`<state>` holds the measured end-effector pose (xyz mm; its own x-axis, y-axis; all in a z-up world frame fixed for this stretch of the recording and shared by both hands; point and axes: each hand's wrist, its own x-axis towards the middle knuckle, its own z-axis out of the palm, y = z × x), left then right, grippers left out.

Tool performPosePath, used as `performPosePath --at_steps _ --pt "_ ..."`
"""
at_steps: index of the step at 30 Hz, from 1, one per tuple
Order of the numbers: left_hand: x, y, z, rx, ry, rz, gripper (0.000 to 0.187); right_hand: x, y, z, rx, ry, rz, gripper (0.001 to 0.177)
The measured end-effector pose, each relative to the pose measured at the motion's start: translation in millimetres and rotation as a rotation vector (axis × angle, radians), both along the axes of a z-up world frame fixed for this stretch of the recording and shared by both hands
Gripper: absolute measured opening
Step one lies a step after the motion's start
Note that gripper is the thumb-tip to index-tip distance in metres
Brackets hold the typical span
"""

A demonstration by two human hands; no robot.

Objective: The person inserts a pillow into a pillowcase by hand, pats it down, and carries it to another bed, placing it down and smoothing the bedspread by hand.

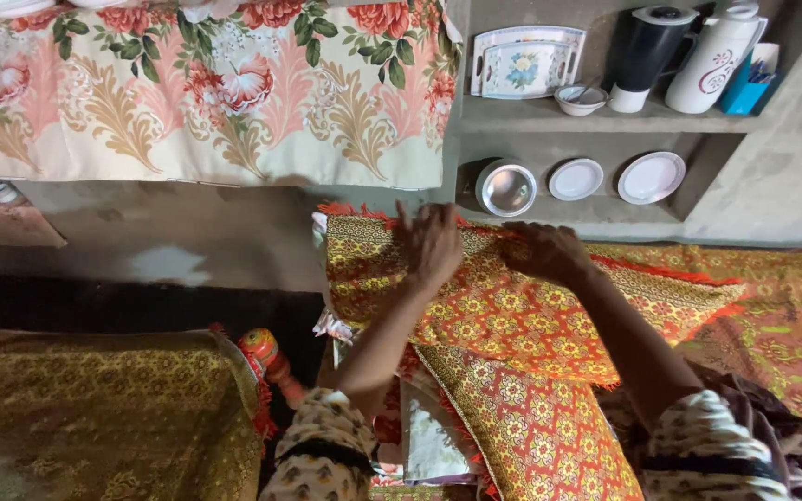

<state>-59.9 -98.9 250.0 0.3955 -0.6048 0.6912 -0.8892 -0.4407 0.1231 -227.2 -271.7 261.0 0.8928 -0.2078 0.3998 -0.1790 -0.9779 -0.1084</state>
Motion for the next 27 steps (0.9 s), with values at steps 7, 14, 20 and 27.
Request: performPosePath --at_steps 7,14,20,27 --pt "-31 -43 -73 -0.197 -0.339 -0.261 0.062 19 -17 -38 -0.057 0.088 0.007 0.039" --pt "64 35 -47 0.068 -0.209 0.009 0.062 2 -1 -11 0.017 -0.059 0.072 0.053" --pt "128 112 -28 -0.013 -0.126 0.302 0.038 11 12 -11 -0.035 -0.038 0.069 0.062" --pt "55 64 -7 -0.024 -0.091 -0.139 0.055 11 15 -17 -0.070 -0.017 0.026 0.057"
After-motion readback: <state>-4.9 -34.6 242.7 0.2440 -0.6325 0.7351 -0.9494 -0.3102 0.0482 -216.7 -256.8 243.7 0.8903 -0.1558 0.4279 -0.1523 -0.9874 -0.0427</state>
